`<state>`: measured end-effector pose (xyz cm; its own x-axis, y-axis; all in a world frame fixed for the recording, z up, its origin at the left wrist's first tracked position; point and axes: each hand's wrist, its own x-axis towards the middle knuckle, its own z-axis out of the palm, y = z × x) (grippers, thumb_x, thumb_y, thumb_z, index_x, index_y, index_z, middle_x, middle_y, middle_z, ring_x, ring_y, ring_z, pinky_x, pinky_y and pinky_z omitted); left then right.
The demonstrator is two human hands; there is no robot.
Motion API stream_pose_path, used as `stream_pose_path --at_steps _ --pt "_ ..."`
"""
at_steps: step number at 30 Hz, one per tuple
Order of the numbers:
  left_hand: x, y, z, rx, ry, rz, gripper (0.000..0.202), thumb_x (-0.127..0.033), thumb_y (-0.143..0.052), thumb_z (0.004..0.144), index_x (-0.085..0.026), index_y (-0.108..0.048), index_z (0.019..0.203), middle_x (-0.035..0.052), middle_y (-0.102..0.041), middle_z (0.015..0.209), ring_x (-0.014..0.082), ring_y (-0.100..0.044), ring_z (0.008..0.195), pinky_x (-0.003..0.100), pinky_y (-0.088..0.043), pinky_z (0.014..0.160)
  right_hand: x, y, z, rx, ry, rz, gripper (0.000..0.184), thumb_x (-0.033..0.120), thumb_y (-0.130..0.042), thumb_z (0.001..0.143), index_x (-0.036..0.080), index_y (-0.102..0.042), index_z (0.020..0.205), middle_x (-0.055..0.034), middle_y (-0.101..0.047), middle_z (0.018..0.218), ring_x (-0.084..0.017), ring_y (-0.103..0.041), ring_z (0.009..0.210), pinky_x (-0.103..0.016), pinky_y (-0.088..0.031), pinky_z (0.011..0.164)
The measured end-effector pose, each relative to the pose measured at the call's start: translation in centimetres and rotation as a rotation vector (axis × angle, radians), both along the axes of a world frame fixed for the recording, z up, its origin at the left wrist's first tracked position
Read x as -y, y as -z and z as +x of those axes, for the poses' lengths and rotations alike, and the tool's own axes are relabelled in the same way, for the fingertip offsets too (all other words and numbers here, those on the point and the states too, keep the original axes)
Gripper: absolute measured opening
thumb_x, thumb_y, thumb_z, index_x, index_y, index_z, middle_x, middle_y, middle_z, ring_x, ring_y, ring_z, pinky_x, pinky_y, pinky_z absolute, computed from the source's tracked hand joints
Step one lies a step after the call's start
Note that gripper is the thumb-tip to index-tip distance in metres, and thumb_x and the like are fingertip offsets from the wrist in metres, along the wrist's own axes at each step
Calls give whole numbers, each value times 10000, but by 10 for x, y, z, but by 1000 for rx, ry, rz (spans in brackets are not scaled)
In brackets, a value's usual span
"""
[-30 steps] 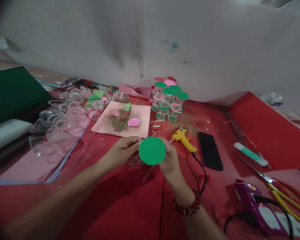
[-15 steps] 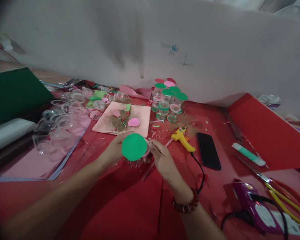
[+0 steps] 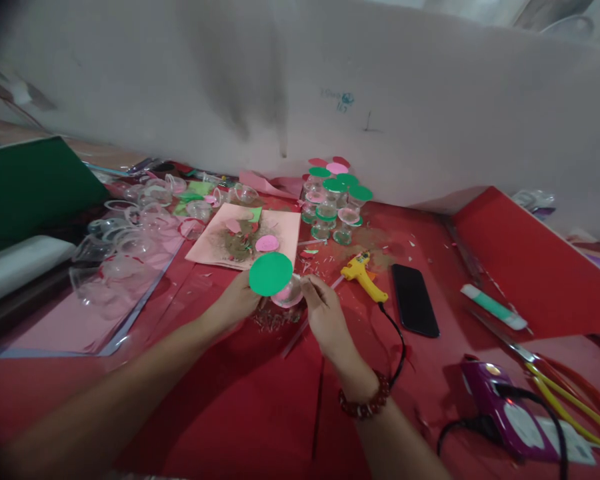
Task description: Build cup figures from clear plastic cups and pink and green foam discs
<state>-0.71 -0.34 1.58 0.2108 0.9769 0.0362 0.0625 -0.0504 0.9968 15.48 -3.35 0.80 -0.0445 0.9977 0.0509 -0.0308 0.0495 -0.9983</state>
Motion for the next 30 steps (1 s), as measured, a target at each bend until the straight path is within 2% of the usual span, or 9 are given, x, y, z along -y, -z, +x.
stream_pose_path --at_steps 5,9,14,16,19,22,25,27,30 --pt "0 2 -2 -68 46 29 143 -263 -574 702 -171 -585 594 1 -606 659 150 -492 678 247 -431 676 3 -3 -6 -1 -42 -69 302 435 -530 865 228 -542 645 23 -549 532 -150 -509 520 -273 -391 538" --pt "1 5 -1 -59 -77 -19 160 -288 -589 679 -166 -571 576 -7 -577 636 138 -463 647 236 -394 616 4 -7 -8 36 -73 -79 351 470 -524 854 221 -517 607 34 -512 492 -131 -465 479 -261 -338 500" --pt "0 2 -1 31 -123 -48 194 -311 -588 742 -170 -565 611 -8 -545 633 138 -476 660 241 -403 630 2 -10 -6 -25 56 -71 324 476 -600 788 218 -521 609 57 -457 457 -110 -388 445 -252 -284 462" --pt "0 -6 -3 56 -149 5 80 -249 -639 715 -171 -623 709 18 -611 761 151 -531 766 255 -431 723 1 -11 -4 -73 133 -68 286 460 -614 762 213 -544 635 60 -463 465 -109 -389 447 -253 -291 465" --pt "5 -24 -4 125 -155 4 414 -139 -719 643 -224 -660 1044 71 -616 1199 200 -530 1100 287 -431 877 -4 -11 1 -117 222 -55 265 436 -619 739 209 -547 625 52 -491 496 -110 -409 470 -255 -304 479" --pt "15 -41 1 150 -89 -49 551 -132 -727 658 -240 -608 1184 101 -545 1334 241 -453 1254 332 -428 940 -10 -8 7 -144 264 -18 273 437 -622 728 208 -536 606 46 -512 511 -114 -430 492 -258 -327 504" --pt "21 -51 12 108 -104 -66 646 -175 -775 645 -231 -568 1255 126 -539 1323 260 -459 1252 354 -450 927 -14 -4 9 -132 298 31 297 466 -615 743 204 -544 623 42 -525 522 -119 -438 510 -258 -339 519" --pt "22 -50 22 99 -82 -29 685 -176 -811 601 -229 -578 1244 124 -568 1295 269 -477 1237 353 -470 899 -15 -2 9 -128 291 27 298 474 -619 747 198 -566 646 39 -536 541 -121 -438 521 -257 -337 518" --pt "17 -40 34 155 6 -55 388 -236 -807 639 -166 -676 997 95 -690 1057 218 -607 1005 355 -471 903 -13 -3 6 -162 240 -3 278 458 -643 723 196 -582 655 39 -540 556 -123 -439 524 -255 -340 509"
